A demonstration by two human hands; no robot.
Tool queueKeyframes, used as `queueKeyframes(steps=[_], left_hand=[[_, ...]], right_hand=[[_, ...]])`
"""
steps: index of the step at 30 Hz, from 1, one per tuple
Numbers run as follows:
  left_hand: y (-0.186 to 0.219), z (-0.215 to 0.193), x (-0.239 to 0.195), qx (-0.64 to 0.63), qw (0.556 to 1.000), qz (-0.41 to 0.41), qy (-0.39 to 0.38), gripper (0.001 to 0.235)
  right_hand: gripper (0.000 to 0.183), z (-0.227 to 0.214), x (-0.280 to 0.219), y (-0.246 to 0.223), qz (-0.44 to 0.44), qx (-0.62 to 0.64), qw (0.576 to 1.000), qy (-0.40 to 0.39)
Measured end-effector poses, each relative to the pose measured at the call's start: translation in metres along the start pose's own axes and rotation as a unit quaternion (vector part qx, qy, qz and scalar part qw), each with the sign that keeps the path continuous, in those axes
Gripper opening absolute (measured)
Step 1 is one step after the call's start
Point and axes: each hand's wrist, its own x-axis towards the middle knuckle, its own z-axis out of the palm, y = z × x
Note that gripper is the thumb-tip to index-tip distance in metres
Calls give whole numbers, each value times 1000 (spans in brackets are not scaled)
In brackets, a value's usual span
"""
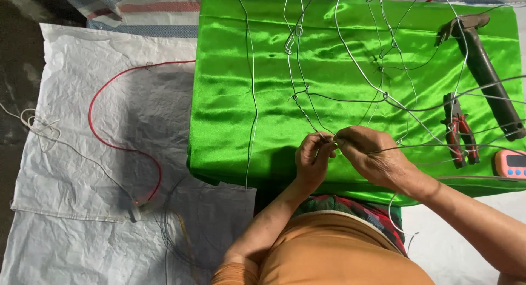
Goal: Assembling a circular wire frame by manually twisting metal wires together to create connections.
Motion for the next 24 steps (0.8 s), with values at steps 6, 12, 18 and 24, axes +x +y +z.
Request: queueKeyframes(steps=[6,12,18,24], left_hand=[[44,-29,19,330,921,205,-8,44],[55,-26,36,412,871,252,-90,30],[60,-27,55,492,799,324,-124,12],[34,-35,51,480,799,334,-139,16]], right_hand=[[21,-1,5,-5,4,-29,999,-14],[21,0,2,-5,-3,-55,998,-8],[20,2,1,4,0,-42,999,-17],[20,1,2,4,-6,-43,999,-18]])
